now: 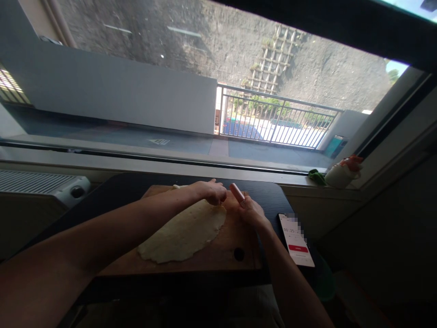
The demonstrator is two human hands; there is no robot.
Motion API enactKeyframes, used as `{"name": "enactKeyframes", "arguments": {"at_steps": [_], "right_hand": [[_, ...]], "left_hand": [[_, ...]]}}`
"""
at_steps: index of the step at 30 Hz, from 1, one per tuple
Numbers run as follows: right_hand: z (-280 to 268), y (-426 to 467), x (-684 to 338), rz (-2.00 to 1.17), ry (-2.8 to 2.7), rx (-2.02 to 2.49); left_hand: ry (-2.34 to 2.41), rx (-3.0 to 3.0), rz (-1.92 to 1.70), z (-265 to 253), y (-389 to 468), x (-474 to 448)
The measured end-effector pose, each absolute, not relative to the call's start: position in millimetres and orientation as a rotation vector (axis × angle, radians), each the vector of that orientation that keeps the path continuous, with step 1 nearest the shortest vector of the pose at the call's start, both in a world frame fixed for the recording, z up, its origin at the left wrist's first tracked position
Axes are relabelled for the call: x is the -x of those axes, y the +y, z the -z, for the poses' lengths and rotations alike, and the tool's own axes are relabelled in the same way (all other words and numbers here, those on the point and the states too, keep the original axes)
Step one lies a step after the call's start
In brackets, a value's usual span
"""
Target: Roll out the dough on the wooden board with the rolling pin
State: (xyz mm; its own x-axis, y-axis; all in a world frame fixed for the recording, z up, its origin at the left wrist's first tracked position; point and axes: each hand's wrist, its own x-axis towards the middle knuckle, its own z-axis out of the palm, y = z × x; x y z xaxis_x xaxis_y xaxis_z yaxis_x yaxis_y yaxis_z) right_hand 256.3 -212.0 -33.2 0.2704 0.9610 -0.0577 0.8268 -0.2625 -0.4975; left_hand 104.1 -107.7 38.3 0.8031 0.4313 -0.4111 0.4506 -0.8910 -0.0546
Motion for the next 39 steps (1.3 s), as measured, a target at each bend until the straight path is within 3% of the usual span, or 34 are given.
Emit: {"name": "enactKeyframes", "arguments": {"at_steps": [26,33,39], "right_hand": [[36,-210,-257,-0.455,-1.648,2.222],[38,-210,-257,-0.441,-1.638,2.243],[38,-213,-257,-0.434,-1.678,2.120]], "left_hand": [[0.564,-2.980,0.438,-36,-122,-115],[0.476,-3.079,0.187,-16,-120,-110],[0.758,-3.048,-0.216,-7,-121,-83]]}}
